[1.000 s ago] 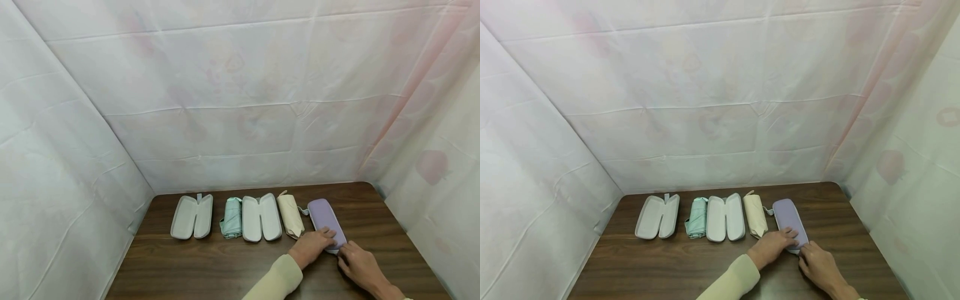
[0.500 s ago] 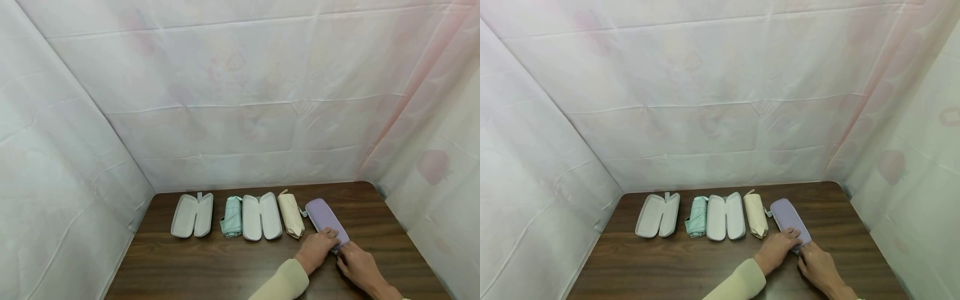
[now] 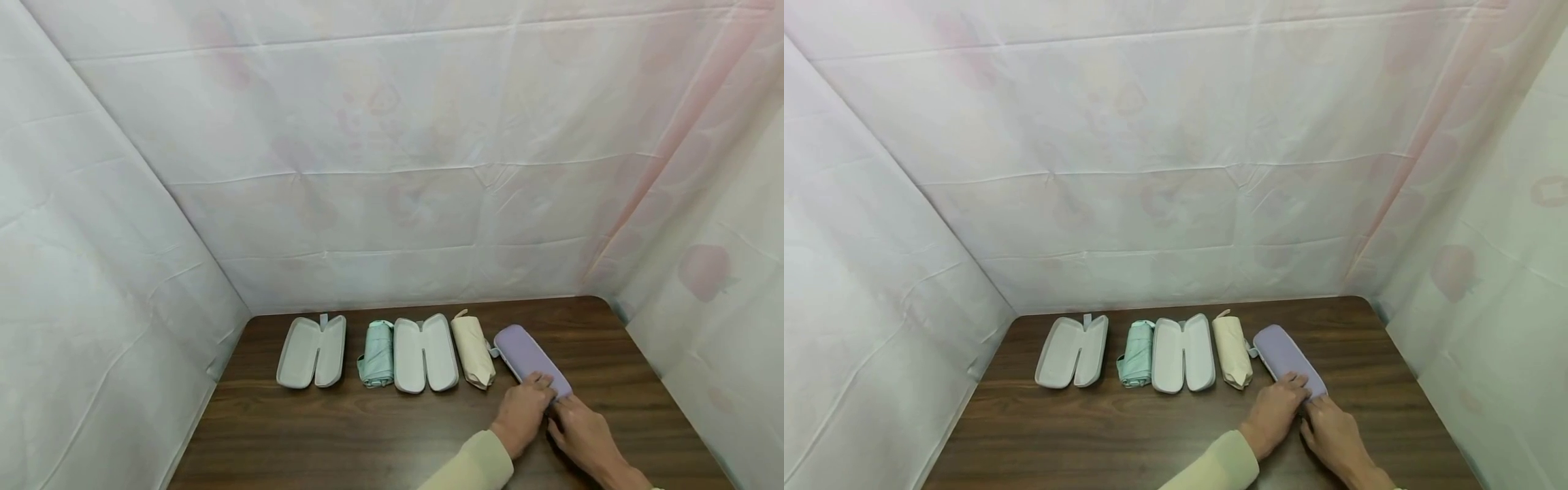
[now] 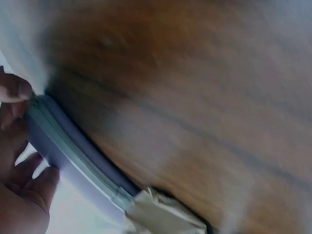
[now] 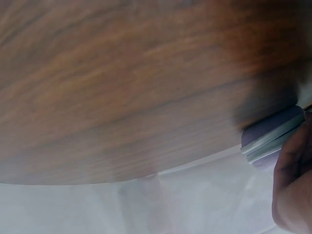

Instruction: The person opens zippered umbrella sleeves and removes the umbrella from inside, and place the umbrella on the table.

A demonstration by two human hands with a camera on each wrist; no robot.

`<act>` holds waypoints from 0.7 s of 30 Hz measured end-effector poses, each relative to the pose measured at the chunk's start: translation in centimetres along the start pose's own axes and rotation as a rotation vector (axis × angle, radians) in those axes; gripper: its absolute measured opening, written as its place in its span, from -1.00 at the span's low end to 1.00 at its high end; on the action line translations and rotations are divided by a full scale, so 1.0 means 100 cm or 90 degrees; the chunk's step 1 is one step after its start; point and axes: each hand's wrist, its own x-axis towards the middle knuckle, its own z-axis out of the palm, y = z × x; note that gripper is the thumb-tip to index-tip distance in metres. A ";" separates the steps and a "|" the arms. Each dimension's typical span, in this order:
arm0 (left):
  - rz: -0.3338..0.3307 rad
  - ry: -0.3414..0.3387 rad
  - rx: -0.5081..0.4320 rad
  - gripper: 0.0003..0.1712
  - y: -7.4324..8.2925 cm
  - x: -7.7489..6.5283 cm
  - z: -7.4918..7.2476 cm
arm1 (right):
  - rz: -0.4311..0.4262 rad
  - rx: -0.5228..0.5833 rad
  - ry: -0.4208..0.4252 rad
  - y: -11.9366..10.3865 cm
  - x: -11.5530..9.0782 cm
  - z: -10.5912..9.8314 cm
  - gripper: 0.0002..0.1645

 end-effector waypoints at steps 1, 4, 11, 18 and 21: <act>-0.002 0.002 -0.002 -0.60 0.001 0.000 0.000 | 0.002 -0.004 0.000 0.000 0.000 0.000 -0.63; 0.007 0.012 -0.011 -0.62 0.001 -0.002 0.001 | 0.007 -0.008 0.002 -0.001 -0.001 -0.001 -0.64; 0.050 -0.007 -0.080 -0.62 -0.024 0.000 0.003 | 0.027 -0.004 0.004 0.003 -0.002 -0.001 -0.58; 0.063 -0.059 -0.005 -0.48 -0.042 0.002 0.009 | 0.046 -0.004 -0.024 0.005 -0.004 -0.006 -0.57; 0.078 -0.034 0.021 -0.50 -0.042 0.004 0.011 | 0.059 -0.009 -0.033 0.003 -0.003 -0.008 -0.58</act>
